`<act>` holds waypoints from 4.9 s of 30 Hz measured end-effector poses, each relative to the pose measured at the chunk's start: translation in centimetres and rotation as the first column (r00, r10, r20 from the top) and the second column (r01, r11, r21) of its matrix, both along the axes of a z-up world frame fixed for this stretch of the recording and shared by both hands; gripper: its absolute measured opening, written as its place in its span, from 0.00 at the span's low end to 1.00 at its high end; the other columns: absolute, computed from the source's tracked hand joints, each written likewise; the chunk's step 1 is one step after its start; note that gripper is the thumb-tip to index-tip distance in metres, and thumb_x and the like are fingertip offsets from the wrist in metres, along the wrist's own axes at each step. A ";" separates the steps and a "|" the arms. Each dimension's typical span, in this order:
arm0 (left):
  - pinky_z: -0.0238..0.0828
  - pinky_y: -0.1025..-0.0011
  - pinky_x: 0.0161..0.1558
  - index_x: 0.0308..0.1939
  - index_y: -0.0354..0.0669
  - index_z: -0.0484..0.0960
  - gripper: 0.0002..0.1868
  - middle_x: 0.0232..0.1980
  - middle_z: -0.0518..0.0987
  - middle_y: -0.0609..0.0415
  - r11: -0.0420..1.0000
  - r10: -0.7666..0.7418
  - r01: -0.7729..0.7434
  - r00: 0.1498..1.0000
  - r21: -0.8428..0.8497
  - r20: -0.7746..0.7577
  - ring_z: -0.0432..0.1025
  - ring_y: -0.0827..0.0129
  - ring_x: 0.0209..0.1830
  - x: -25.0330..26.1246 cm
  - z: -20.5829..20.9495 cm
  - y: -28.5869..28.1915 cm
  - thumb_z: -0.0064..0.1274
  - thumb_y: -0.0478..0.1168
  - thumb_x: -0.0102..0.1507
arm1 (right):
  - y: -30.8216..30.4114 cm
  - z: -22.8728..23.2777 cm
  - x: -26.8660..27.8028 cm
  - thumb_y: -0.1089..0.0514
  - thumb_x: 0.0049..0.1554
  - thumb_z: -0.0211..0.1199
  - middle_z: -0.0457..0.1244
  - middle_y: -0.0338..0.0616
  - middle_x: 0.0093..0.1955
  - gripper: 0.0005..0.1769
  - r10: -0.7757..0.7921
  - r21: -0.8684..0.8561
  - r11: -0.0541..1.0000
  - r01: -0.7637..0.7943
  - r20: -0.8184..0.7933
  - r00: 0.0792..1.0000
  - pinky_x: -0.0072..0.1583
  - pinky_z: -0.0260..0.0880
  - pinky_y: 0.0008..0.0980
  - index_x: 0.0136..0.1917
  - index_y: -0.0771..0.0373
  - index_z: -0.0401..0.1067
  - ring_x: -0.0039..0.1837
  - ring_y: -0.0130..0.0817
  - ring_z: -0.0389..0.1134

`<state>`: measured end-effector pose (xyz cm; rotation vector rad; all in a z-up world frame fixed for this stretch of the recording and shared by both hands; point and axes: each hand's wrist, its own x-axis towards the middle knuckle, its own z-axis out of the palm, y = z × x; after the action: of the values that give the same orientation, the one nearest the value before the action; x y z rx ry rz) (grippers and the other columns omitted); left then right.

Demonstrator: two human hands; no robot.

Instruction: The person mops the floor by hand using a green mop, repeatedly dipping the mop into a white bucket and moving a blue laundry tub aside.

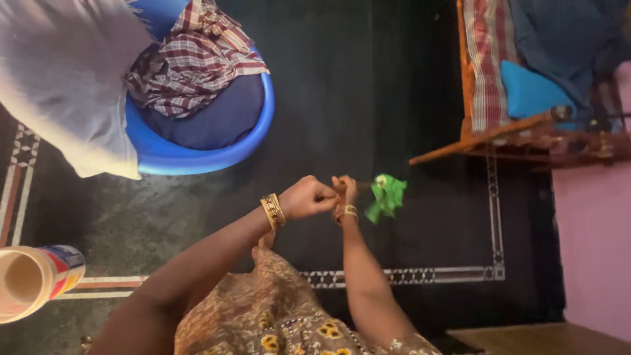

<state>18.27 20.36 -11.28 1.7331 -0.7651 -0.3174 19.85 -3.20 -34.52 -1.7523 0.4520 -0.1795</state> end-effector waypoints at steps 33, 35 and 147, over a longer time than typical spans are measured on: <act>0.50 0.75 0.19 0.21 0.41 0.78 0.20 0.17 0.70 0.65 0.963 0.242 -0.270 0.859 0.001 -0.451 0.58 0.84 0.16 -3.3 11.2 15.7 0.51 0.44 0.67 | 17.5 8.7 -3.3 0.44 0.59 0.64 0.66 0.46 0.41 0.17 0.393 -0.726 0.602 -0.333 -0.094 0.915 0.45 0.68 0.51 0.37 0.56 0.72 0.44 0.55 0.69; 0.49 0.75 0.20 0.18 0.39 0.69 0.27 0.17 0.65 0.63 0.983 0.142 -0.178 0.868 -0.033 -0.475 0.57 0.83 0.16 -4.3 12.2 17.1 0.53 0.47 0.69 | 18.7 9.5 -7.1 0.46 0.58 0.63 0.67 0.45 0.42 0.15 0.299 -0.730 0.630 -0.265 -0.086 0.950 0.45 0.69 0.50 0.37 0.57 0.72 0.44 0.54 0.69; 0.57 0.77 0.23 0.25 0.43 0.69 0.23 0.21 0.71 0.61 0.898 0.335 -0.374 0.923 -0.231 -0.192 0.66 0.81 0.20 31.9 6.4 8.3 0.50 0.45 0.74 | 10.2 4.0 21.8 0.51 0.57 0.61 0.67 0.56 0.35 0.14 0.123 -0.426 0.892 -0.150 -0.092 0.988 0.42 0.67 0.49 0.38 0.64 0.72 0.39 0.53 0.70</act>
<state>50.14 28.71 -4.85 1.5387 -0.3510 -0.0857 41.62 7.05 -30.57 -2.2263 0.3479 -0.1303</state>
